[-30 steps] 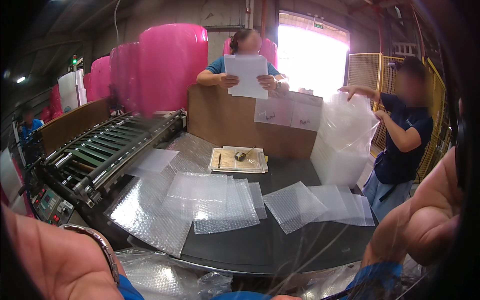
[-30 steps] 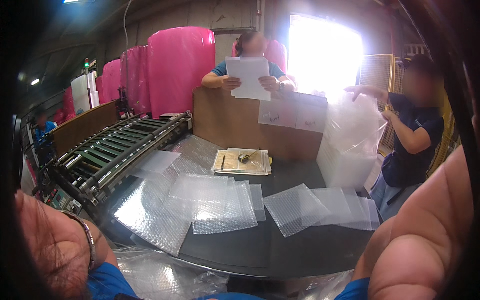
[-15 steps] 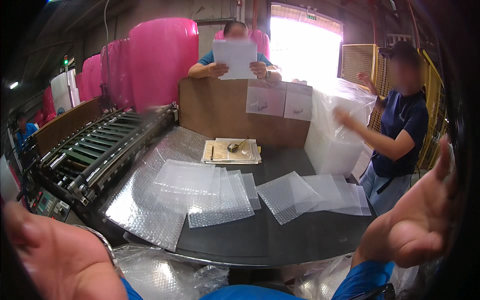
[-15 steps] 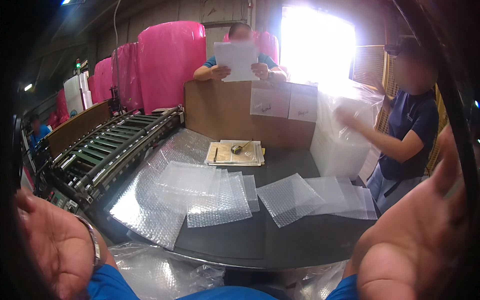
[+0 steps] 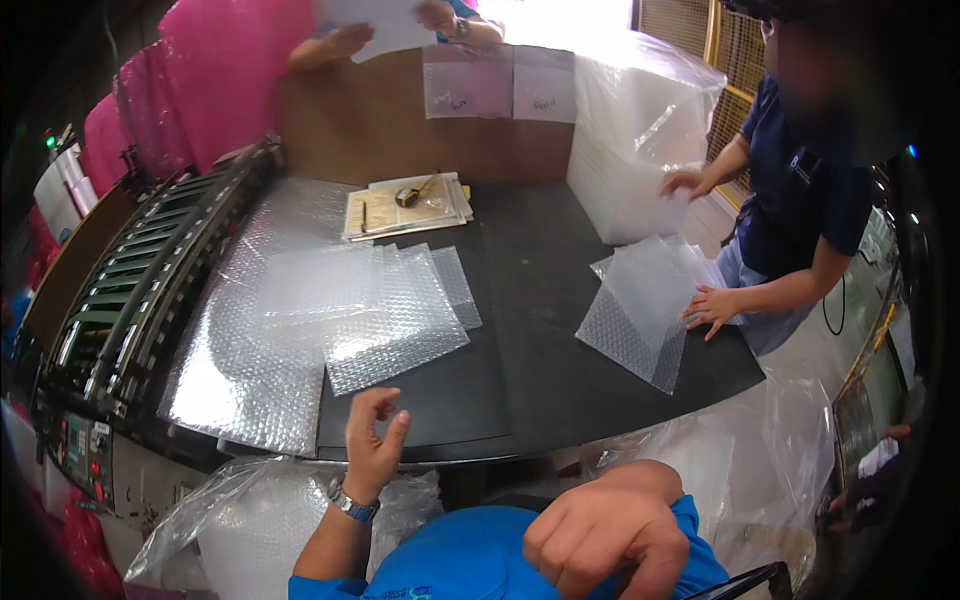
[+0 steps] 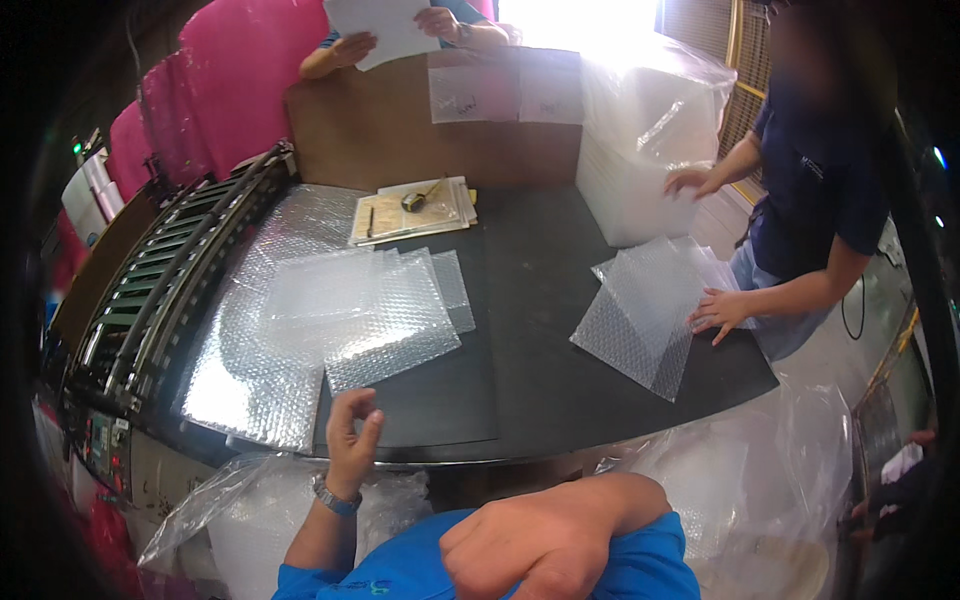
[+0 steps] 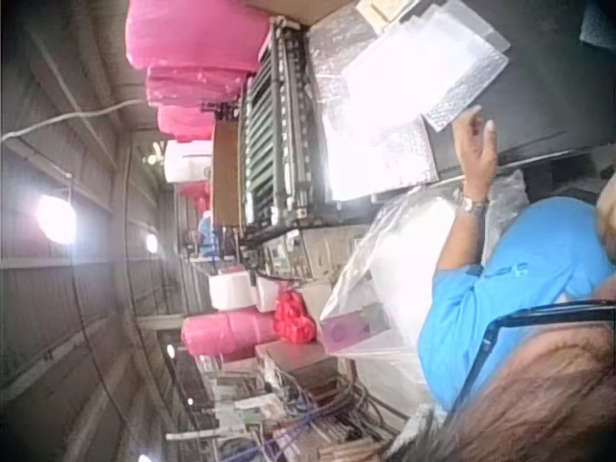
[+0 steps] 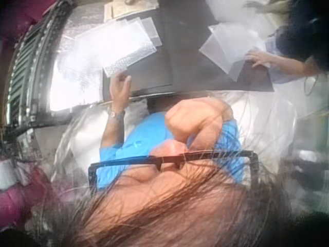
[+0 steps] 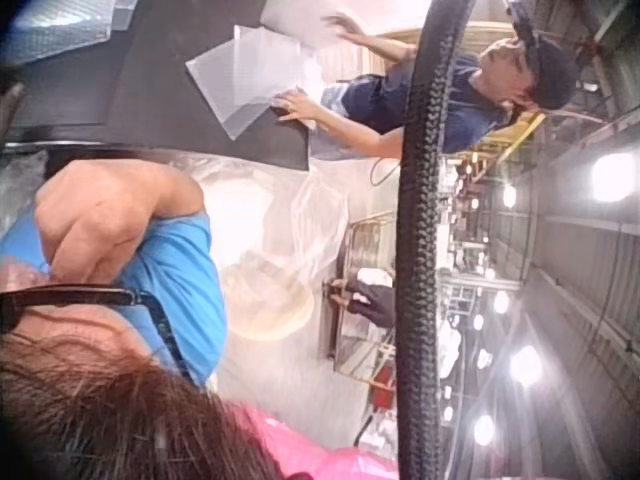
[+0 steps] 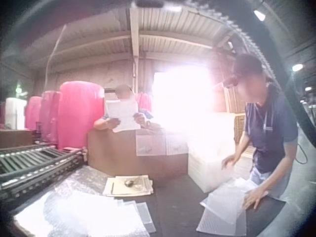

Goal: The person stacks sheets of bubble wrap on a table, separating them from a larger pile and arranging them into neat stacks. They also place some of the bubble wrap into a large plastic bag on the floor.

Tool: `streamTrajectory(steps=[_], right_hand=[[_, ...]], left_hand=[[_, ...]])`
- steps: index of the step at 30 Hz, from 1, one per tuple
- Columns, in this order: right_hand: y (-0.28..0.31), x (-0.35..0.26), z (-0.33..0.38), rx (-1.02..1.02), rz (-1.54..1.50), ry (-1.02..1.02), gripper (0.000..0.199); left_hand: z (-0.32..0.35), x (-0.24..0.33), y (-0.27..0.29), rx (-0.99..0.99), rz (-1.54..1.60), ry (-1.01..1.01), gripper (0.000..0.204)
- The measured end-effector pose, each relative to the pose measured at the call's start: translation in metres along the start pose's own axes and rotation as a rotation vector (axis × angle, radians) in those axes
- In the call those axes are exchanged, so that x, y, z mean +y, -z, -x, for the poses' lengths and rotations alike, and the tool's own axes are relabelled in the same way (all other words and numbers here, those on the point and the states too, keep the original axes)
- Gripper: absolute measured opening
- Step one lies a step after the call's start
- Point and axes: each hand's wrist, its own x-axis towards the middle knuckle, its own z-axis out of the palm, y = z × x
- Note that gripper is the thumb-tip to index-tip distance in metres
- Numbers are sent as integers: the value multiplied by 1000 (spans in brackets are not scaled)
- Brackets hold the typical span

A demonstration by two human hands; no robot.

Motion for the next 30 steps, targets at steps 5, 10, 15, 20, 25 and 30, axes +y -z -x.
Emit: streamTrajectory(steps=[5, 10, 15, 20, 25, 30], right_hand=[[10, 23, 1, 50, -52, 31, 15], [31, 51, 3, -26, -82, -50, 17], [132, 118, 67, 447, 734, -679, 29], [230, 208, 168, 1042, 846, -1483, 60], [238, 248, 165, 1272, 434, -1532, 60], [248, 277, 194, 1388, -44, -1153, 80]], left_hand=[[15, -46, -14, -130, -48, 229, 23], [26, -90, -13, -195, -228, 51, 20], [30, -80, -15, -232, -172, 56, 16], [26, -81, -11, -189, -55, 98, 16], [25, -84, -8, -229, -95, 67, 17], [26, -86, -9, -226, -89, 83, 17]])
